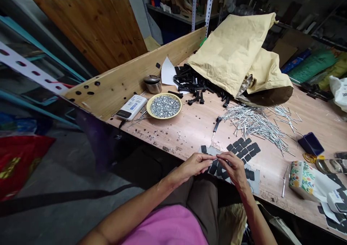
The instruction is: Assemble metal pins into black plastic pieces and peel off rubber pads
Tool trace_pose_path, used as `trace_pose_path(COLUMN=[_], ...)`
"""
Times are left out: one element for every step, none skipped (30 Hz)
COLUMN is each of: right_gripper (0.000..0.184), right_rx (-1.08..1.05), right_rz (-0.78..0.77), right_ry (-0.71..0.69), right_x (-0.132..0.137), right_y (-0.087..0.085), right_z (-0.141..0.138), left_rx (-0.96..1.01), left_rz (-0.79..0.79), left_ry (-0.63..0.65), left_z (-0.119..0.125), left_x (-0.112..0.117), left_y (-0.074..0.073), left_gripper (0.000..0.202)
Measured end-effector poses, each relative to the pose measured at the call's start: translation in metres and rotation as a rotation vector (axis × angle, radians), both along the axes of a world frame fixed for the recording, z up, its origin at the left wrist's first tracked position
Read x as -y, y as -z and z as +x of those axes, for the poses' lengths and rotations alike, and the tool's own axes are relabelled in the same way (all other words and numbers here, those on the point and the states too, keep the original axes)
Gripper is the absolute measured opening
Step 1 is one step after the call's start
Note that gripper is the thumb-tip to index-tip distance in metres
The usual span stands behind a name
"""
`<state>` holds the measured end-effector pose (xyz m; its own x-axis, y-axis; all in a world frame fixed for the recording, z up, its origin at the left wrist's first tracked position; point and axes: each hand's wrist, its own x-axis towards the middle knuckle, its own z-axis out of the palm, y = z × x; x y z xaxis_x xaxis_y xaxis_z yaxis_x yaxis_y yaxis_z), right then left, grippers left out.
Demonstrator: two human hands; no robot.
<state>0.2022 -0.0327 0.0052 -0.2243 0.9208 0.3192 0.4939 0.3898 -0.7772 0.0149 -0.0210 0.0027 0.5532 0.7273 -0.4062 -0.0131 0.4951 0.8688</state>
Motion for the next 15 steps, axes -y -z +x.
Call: trace_pose_path(right_gripper=[0.018, 0.019, 0.020, 0.021, 0.022, 0.024, 0.025, 0.027, 0.028, 0.029, 0.029, 0.029, 0.028, 0.026, 0.025], right_rx=[0.028, 0.064, 0.104, 0.144, 0.178, 0.205, 0.225, 0.241, 0.251, 0.256, 0.257, 0.256, 0.254, 0.252, 0.250], right_rz=[-0.010, -0.022, -0.032, -0.041, -0.046, -0.047, -0.047, -0.050, -0.057, -0.068, -0.077, -0.085, -0.090, -0.092, -0.096], right_ry=[-0.014, -0.028, -0.045, -0.066, -0.088, -0.111, -0.134, -0.155, -0.174, -0.186, -0.190, -0.186, -0.176, -0.163, -0.146], right_x=[0.001, 0.002, 0.003, 0.005, 0.006, 0.008, 0.009, 0.010, 0.012, 0.013, 0.014, 0.015, 0.016, 0.018, 0.019], right_y=[-0.003, -0.006, -0.009, -0.012, -0.015, -0.017, -0.019, -0.021, -0.023, -0.024, -0.026, -0.027, -0.028, -0.029, -0.030], right_z=[0.002, 0.004, 0.007, 0.009, 0.011, 0.012, 0.014, 0.015, 0.015, 0.016, 0.016, 0.016, 0.016, 0.016, 0.016], left_rx=[0.002, 0.005, 0.009, 0.010, 0.007, 0.001, -0.009, -0.020, -0.030, -0.040, -0.050, -0.065, -0.086, -0.112, -0.142], left_rz=[0.008, 0.020, 0.033, 0.046, 0.057, 0.067, 0.075, 0.082, 0.090, 0.100, 0.117, 0.144, 0.182, 0.230, 0.285], left_ry=[0.018, 0.033, 0.047, 0.063, 0.077, 0.090, 0.102, 0.115, 0.128, 0.138, 0.145, 0.149, 0.150, 0.147, 0.142], left_z=[0.000, 0.000, 0.000, 0.000, 0.001, 0.001, 0.002, 0.002, 0.003, 0.004, 0.004, 0.005, 0.005, 0.005, 0.006], left_x=[0.000, -0.001, -0.001, -0.001, -0.001, -0.001, 0.000, 0.001, 0.002, 0.003, 0.004, 0.005, 0.006, 0.006, 0.007], left_y=[-0.001, -0.001, -0.001, 0.000, 0.000, 0.001, 0.002, 0.003, 0.003, 0.004, 0.004, 0.003, 0.002, 0.001, 0.000], left_gripper=[0.058, 0.057, 0.056, 0.055, 0.055, 0.055, 0.054, 0.054, 0.052, 0.050, 0.047, 0.044, 0.042, 0.039, 0.036])
